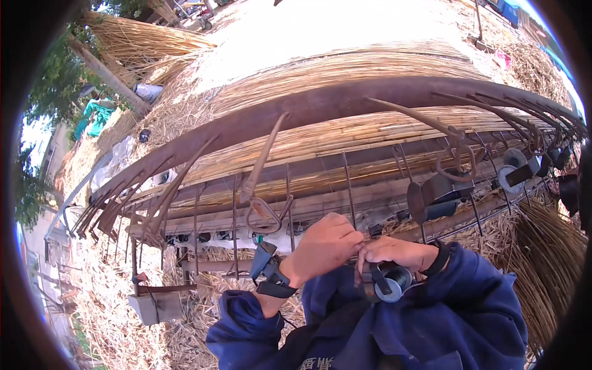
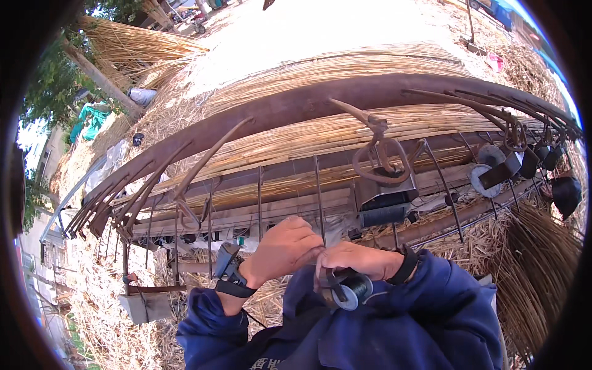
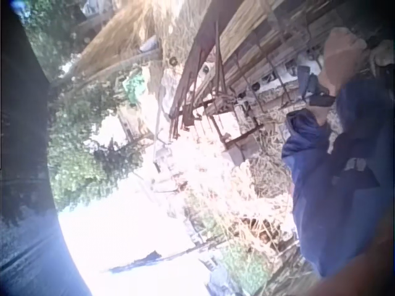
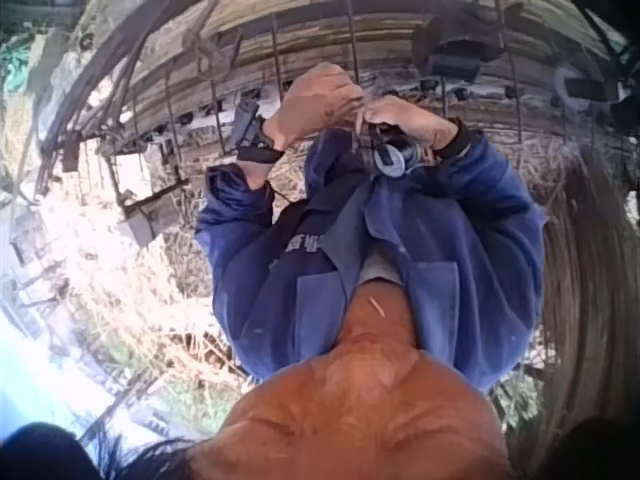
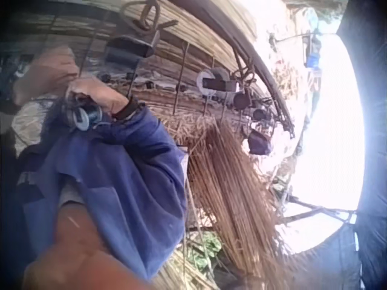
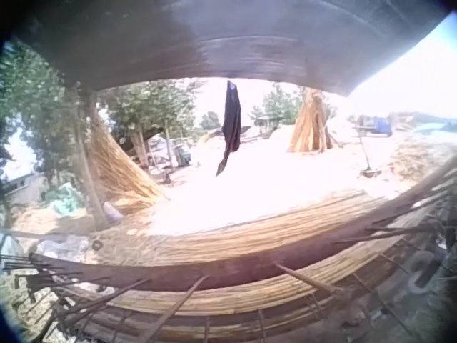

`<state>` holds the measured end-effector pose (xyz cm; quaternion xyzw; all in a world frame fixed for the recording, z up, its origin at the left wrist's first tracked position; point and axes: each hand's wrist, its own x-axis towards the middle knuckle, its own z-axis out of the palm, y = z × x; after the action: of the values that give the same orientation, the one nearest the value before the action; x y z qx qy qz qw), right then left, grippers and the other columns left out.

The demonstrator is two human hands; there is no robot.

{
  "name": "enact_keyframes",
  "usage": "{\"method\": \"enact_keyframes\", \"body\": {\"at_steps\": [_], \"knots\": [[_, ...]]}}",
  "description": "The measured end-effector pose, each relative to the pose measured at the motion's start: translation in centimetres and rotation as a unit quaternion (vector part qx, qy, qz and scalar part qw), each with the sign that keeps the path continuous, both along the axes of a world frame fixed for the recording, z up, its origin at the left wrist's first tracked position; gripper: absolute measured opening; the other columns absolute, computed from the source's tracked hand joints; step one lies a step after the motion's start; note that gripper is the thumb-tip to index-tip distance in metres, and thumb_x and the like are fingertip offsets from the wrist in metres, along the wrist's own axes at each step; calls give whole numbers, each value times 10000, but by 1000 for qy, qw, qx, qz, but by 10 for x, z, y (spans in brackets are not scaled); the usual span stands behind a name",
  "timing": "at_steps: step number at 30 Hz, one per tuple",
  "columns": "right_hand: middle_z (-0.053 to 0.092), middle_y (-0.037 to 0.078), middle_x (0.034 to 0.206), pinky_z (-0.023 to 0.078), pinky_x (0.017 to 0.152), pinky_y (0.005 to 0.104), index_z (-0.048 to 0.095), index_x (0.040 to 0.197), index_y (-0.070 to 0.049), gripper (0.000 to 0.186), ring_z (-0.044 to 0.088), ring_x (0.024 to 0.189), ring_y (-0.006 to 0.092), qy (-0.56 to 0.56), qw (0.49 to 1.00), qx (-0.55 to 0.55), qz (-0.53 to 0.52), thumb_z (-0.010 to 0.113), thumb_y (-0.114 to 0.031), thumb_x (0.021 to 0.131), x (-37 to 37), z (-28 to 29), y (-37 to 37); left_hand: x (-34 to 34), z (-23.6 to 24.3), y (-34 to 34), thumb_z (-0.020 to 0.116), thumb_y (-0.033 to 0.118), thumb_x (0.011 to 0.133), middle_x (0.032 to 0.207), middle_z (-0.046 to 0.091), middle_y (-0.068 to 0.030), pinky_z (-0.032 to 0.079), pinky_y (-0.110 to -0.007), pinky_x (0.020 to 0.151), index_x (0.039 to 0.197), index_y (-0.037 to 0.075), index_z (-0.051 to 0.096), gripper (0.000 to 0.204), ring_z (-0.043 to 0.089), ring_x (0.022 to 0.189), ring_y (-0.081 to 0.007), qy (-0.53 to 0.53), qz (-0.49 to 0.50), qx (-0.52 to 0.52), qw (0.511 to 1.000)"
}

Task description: Threading and adjusting the mechanical components of a large straw/reed weaving machine.

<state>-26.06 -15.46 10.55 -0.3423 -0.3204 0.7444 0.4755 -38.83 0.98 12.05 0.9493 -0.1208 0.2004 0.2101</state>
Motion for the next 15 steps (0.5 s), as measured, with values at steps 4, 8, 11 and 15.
{"method": "enact_keyframes", "body": {"at_steps": [4, 8, 11, 15], "knots": [[583, 94, 812, 433, 741, 308, 569, 907, 25, 176, 565, 774, 179, -272, 955, 57, 105, 456, -102, 864, 46, 20, -89, -19, -1, 23, 700, 147, 700, 644, 519, -47, 439, -356, 637, 752, 88, 594, 132, 509, 646, -244, 37, 3, -53, 998], [589, 117, 827, 445, 715, 324, 565, 855, 30, 130, 569, 781, 224, -332, 938, 87, 44, 469, -55, 832, 58, 34, -115, -36, -1, 26, 726, 137, 687, 602, 494, -59, 440, -361, 680, 734, 73, 593, 155, 499, 620, -251, 73, 33, -143, 986], [585, 112, 865, 425, 758, 313, 522, 795, 31, 145, 548, 825, 217, -243, 962, 111, -49, 418, -51, 855, 55, 39, -79, -30, 26, 23, 716, 134, 706, 654, 502, -60, 425, -347, 689, 812, 52, 593, 182, 491, 661, -238, 106, -74, -284, 950], [573, 90, 894, 407, 790, 282, 516, 841, 24, 165, 526, 849, 182, -157, 961, 121, -193, 378, -57, 883, 8, 25, 16, -21, 53, 4, 696, 227, 747, 924, 534, -86, 402, -316, 757, 1161, 17, 485, 510, 486, 835, -174, 46, -100, -712, 694]]}}
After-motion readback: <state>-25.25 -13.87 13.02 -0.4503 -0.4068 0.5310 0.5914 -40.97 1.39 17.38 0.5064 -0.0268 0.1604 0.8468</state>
